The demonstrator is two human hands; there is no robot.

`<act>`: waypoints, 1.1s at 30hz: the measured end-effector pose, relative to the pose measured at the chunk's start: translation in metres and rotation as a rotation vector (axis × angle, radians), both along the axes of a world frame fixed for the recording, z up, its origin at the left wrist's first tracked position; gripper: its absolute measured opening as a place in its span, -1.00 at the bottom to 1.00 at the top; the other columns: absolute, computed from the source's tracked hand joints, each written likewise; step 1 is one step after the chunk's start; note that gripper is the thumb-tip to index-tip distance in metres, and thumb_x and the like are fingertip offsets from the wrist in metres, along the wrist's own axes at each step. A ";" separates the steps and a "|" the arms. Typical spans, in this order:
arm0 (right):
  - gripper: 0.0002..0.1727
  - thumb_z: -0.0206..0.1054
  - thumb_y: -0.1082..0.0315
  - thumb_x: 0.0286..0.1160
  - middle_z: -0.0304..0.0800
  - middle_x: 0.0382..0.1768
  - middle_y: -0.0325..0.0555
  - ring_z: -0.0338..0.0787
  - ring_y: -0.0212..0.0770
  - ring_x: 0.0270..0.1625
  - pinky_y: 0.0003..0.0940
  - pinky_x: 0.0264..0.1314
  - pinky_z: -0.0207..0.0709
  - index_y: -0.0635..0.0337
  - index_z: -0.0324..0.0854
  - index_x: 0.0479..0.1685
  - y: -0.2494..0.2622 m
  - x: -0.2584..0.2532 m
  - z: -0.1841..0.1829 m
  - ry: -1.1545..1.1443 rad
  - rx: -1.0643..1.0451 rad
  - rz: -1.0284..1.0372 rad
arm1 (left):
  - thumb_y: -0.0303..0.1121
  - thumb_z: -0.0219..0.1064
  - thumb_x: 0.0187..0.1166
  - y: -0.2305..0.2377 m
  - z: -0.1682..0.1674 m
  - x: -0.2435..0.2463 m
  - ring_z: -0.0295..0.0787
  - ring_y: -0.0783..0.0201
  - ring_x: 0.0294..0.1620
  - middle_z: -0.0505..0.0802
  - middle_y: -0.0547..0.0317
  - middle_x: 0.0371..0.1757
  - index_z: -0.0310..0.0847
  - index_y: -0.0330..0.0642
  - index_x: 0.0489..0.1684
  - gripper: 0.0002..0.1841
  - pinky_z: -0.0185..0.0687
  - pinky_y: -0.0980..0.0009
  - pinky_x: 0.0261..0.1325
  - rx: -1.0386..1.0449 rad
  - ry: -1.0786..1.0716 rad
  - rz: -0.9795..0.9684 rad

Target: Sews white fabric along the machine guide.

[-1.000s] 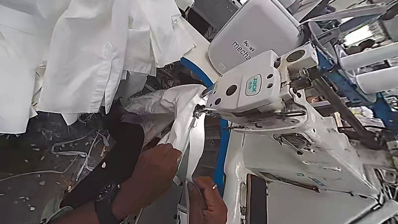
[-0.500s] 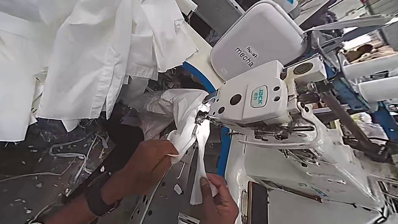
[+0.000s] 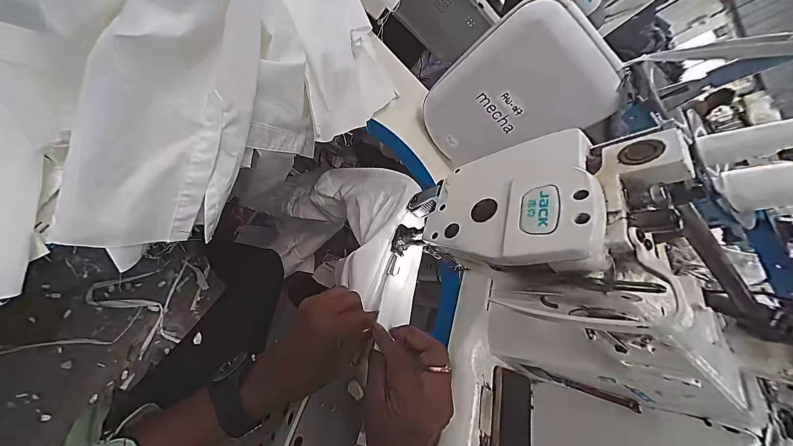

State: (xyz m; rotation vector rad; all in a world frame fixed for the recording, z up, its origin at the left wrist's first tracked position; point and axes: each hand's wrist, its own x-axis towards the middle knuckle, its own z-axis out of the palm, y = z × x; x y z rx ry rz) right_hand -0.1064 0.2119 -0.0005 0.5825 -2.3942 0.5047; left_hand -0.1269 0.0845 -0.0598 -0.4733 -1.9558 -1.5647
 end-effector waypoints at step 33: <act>-0.87 0.39 0.46 0.18 0.96 -0.16 -0.02 0.95 -0.01 -0.03 -0.18 -0.06 0.80 0.14 0.88 -0.47 -0.025 -0.020 -0.025 0.062 0.060 -0.169 | -0.50 0.00 0.78 0.037 -0.035 -0.183 0.69 0.26 -0.20 0.73 -0.50 -0.19 0.48 -0.91 -0.01 -0.61 0.49 0.72 -0.10 0.245 -0.094 -0.083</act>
